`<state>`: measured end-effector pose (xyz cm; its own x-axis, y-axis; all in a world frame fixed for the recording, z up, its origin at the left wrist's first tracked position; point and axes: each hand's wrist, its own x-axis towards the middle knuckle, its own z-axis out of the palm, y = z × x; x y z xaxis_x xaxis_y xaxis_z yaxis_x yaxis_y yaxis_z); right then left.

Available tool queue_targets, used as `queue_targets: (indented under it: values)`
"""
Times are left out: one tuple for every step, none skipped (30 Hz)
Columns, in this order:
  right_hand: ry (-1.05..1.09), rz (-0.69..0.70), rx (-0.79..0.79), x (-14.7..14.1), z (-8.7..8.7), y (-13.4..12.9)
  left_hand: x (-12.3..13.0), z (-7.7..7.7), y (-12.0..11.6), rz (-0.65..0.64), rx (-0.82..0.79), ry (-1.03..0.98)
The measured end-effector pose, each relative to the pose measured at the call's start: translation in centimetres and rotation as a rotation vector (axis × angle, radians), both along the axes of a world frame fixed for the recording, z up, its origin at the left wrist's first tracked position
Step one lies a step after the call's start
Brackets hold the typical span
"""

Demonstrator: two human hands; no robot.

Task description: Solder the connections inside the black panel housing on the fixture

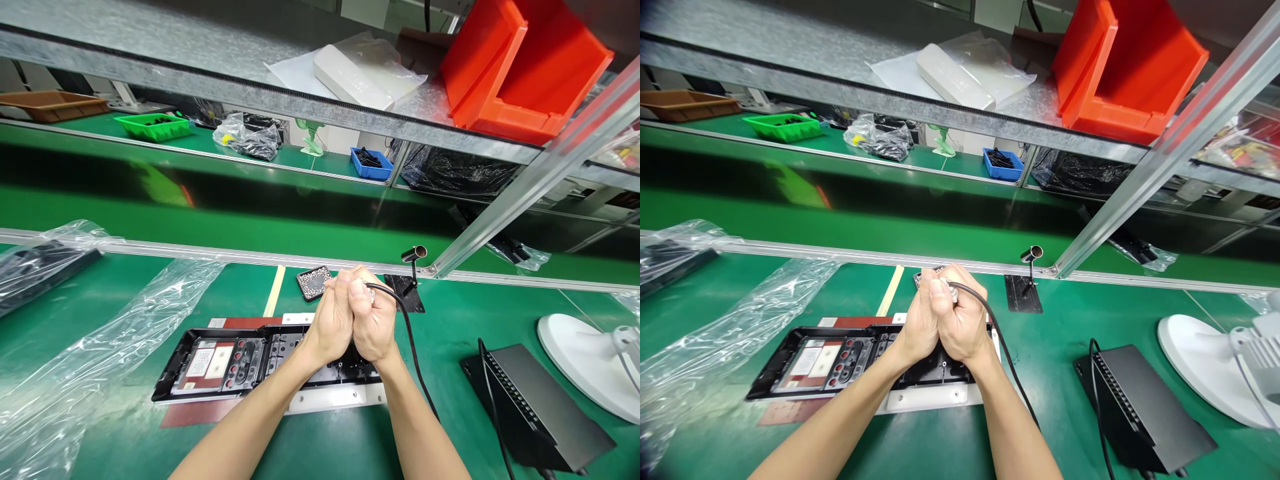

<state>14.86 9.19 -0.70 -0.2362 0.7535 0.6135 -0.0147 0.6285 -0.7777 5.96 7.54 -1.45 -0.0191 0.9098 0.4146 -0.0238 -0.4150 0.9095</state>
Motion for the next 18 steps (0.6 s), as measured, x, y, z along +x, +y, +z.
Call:
queue_targets:
  values:
    - [0.0, 0.002, 0.0, -0.01, 0.01, -0.01, 0.02, 0.04, -0.01, 0.004, 0.0, -0.001]
    - [-0.002, 0.005, -0.001, -0.01, 0.02, -0.02, 0.04, 0.07, -0.01, 0.003, -0.001, 0.0]
    - [-0.004, 0.005, -0.002, -0.01, 0.03, -0.03, 0.05, 0.1, 0.0, 0.0, 0.0, 0.0]
    - [-0.005, 0.004, -0.002, 0.0, 0.02, -0.04, 0.06, 0.11, 0.01, -0.004, 0.002, -0.002]
    - [-0.006, 0.002, -0.001, 0.01, 0.01, -0.04, 0.07, 0.12, 0.02, -0.009, 0.009, -0.006]
    - [-0.007, -0.002, -0.001, 0.02, 0.0, -0.04, 0.07, 0.1, 0.02, -0.017, 0.012, -0.008]
    - [-0.007, -0.005, -0.001, 0.03, -0.02, -0.04, 0.06, 0.07, 0.03, -0.024, 0.015, -0.007]
    - [-0.006, -0.005, -0.002, 0.04, -0.02, -0.05, 0.04, 0.03, 0.02, -0.025, 0.017, -0.007]
    - [-0.005, -0.003, -0.003, 0.05, -0.03, -0.05, 0.02, -0.02, 0.01, -0.022, 0.016, -0.004]
    - [-0.004, 0.0, -0.004, 0.05, -0.02, -0.06, 0.0, -0.07, 0.0, -0.018, 0.011, 0.0]
    - [-0.002, 0.003, -0.004, 0.05, -0.01, -0.06, -0.02, -0.11, -0.01, -0.01, 0.005, 0.006]
    - [0.001, 0.005, -0.003, 0.04, 0.0, -0.07, -0.04, -0.14, -0.02, -0.002, 0.001, 0.012]
    - [0.003, 0.007, -0.002, 0.04, 0.01, -0.07, -0.05, -0.15, -0.03, 0.003, 0.002, 0.018]
    - [0.005, 0.007, -0.002, 0.03, 0.03, -0.07, -0.05, -0.13, -0.04, 0.005, 0.003, 0.024]
    - [0.005, 0.005, -0.001, 0.02, 0.03, -0.06, -0.05, -0.09, -0.03, 0.005, 0.007, 0.03]
    - [0.003, 0.003, -0.001, 0.02, 0.04, -0.05, -0.05, -0.04, -0.03, 0.007, 0.012, 0.034]
    - [-0.001, 0.002, -0.001, 0.01, 0.04, -0.04, -0.04, 0.02, -0.02, 0.007, 0.016, 0.037]
    - [-0.003, 0.0, -0.001, 0.01, 0.04, -0.03, -0.04, 0.07, -0.02, 0.009, 0.019, 0.039]
